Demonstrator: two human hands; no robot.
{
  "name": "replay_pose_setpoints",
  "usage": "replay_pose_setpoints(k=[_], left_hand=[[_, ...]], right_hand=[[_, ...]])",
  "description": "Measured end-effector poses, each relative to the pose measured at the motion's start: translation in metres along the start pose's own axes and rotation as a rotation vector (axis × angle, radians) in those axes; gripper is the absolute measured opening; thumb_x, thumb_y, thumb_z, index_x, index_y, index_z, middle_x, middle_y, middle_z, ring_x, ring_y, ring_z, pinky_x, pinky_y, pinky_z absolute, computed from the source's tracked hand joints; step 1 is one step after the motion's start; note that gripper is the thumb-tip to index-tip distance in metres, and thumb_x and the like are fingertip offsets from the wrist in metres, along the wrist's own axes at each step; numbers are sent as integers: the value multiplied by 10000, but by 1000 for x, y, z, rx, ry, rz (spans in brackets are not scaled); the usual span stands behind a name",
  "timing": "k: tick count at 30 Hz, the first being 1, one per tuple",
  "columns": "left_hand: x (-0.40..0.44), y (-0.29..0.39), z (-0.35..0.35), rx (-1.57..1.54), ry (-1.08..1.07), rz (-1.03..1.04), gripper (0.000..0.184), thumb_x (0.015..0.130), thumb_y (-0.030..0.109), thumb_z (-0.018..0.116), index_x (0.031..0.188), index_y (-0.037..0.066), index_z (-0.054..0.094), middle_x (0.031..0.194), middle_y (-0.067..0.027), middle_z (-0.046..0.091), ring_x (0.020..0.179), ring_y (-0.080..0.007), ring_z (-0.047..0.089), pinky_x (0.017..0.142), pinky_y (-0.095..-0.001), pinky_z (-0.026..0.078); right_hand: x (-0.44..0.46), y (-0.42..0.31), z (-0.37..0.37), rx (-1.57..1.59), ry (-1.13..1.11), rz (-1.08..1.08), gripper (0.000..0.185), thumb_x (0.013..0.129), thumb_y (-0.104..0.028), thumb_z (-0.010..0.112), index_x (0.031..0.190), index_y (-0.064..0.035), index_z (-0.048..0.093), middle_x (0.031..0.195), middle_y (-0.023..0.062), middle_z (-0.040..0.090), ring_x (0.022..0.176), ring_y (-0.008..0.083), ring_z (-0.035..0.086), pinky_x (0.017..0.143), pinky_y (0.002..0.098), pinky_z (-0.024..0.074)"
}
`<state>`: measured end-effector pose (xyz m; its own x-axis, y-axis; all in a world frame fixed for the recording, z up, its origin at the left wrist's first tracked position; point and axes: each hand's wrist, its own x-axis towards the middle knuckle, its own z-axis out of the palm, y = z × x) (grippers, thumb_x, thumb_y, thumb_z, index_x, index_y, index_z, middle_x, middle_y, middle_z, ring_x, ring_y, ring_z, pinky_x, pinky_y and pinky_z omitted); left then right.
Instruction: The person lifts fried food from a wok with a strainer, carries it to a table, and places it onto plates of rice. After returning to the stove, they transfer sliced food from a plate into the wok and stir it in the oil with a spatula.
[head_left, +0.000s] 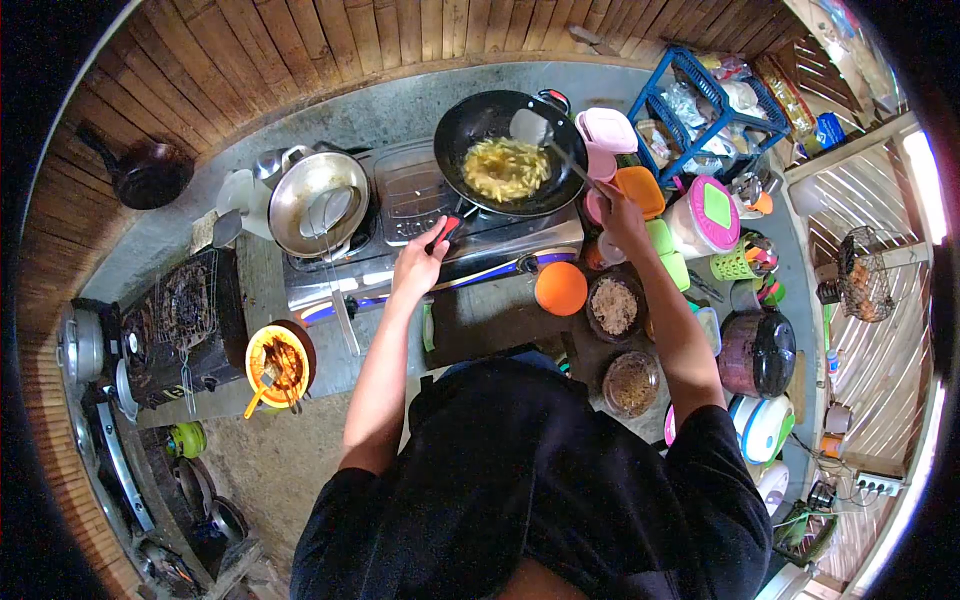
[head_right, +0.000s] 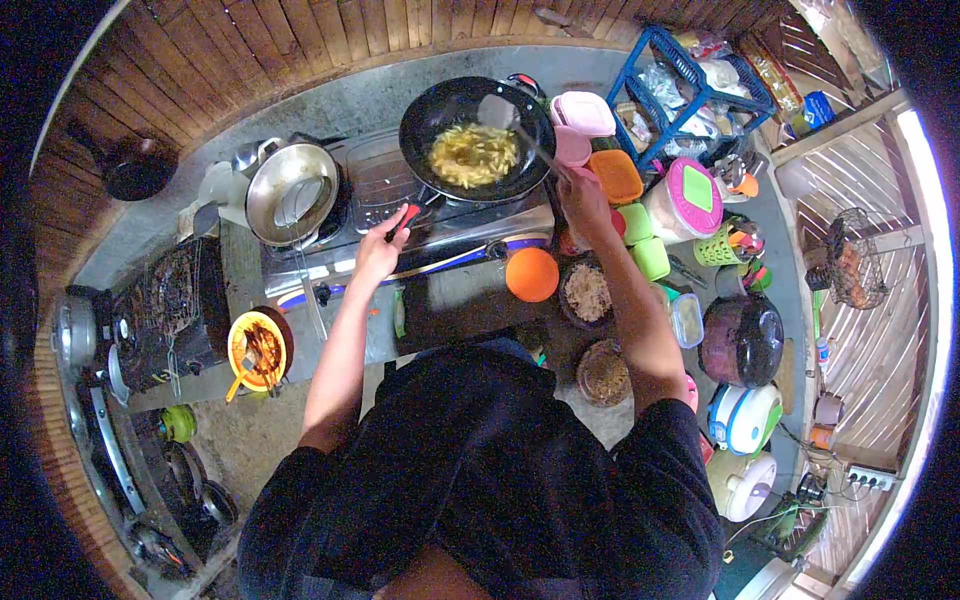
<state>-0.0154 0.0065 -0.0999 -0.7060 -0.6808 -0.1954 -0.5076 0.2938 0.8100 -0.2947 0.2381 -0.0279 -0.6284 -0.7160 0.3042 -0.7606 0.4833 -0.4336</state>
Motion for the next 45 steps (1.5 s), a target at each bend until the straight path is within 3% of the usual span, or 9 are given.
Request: replay_pose_setpoints(k=[7, 10, 12, 16, 19, 24, 31, 40, 45], left_hand=[[2, -9, 4, 13, 55, 123, 439, 898, 299, 611, 1315, 393, 508, 1035, -190, 664, 927, -334, 656, 814, -388, 491], [2, -8, 3, 14, 53, 120, 444, 900, 302, 607, 1320, 395, 500, 1131, -179, 637, 1024, -342, 629, 867, -386, 481], [-1, -3, 1, 37, 53, 116, 447, 901, 303, 604, 1325, 396, 493, 1191, -171, 608, 1089, -350, 595, 903, -383, 471], [-3, 1, -1, 36, 35, 83, 450, 902, 302, 603, 1328, 397, 489, 1194, -171, 608, 1092, -354, 593, 910, -382, 465], [1, -6, 3, 22, 49, 111, 452, 902, 307, 602, 1329, 398, 487, 1191, -175, 609, 1086, -352, 598, 900, -383, 470], [1, -4, 1, 27, 20, 53, 446, 899, 326, 602, 1324, 405, 492, 1084, -183, 656, 981, -338, 643, 851, -390, 486], [2, -8, 3, 19, 56, 109, 443, 901, 326, 599, 1325, 403, 493, 1020, -194, 666, 908, -336, 657, 806, -388, 489], [-4, 2, -2, 25, 43, 92, 453, 901, 302, 604, 1328, 399, 489, 1141, -164, 639, 990, -331, 643, 843, -378, 492], [2, -6, 2, 26, 43, 124, 450, 904, 313, 600, 1328, 409, 485, 1149, -164, 635, 1011, -339, 634, 852, -385, 489]], right_hand=[[7, 33, 24, -119, 39, 113, 284, 888, -127, 520, 1145, -92, 636, 924, 236, 646, 833, 386, 633, 720, 476, 506], [7, 55, 44, -112, -13, -122, 268, 909, -148, 531, 1145, -78, 637, 889, 205, 660, 785, 337, 655, 692, 438, 508], [3, 45, 46, 297, -274, 175, 300, 935, -191, 549, 1191, -52, 623, 847, 104, 665, 775, 196, 627, 695, 349, 486], [-1, 25, 35, 316, -337, 247, 314, 945, -197, 555, 1216, -50, 612, 885, 39, 651, 801, 102, 563, 716, 305, 471], [-2, 33, 40, 400, -240, 119, 328, 931, -197, 567, 1225, -58, 606, 927, 108, 677, 826, 184, 630, 737, 332, 482], [-1, 2, 3, -65, 11, 23, 303, 896, -132, 538, 1183, -70, 610, 963, 210, 655, 916, 382, 631, 745, 456, 506], [-10, 17, 4, -249, -61, 168, 296, 903, -131, 513, 1181, -91, 610, 950, 238, 644, 878, 427, 617, 735, 493, 491], [-20, 14, 17, 245, -152, 83, 236, 897, -102, 578, 1117, -34, 629, 917, 186, 632, 863, 322, 627, 737, 388, 478], [-13, -3, 5, 55, -118, 58, 279, 915, -177, 554, 1179, -102, 606, 961, 219, 645, 840, 412, 630, 731, 458, 498]])
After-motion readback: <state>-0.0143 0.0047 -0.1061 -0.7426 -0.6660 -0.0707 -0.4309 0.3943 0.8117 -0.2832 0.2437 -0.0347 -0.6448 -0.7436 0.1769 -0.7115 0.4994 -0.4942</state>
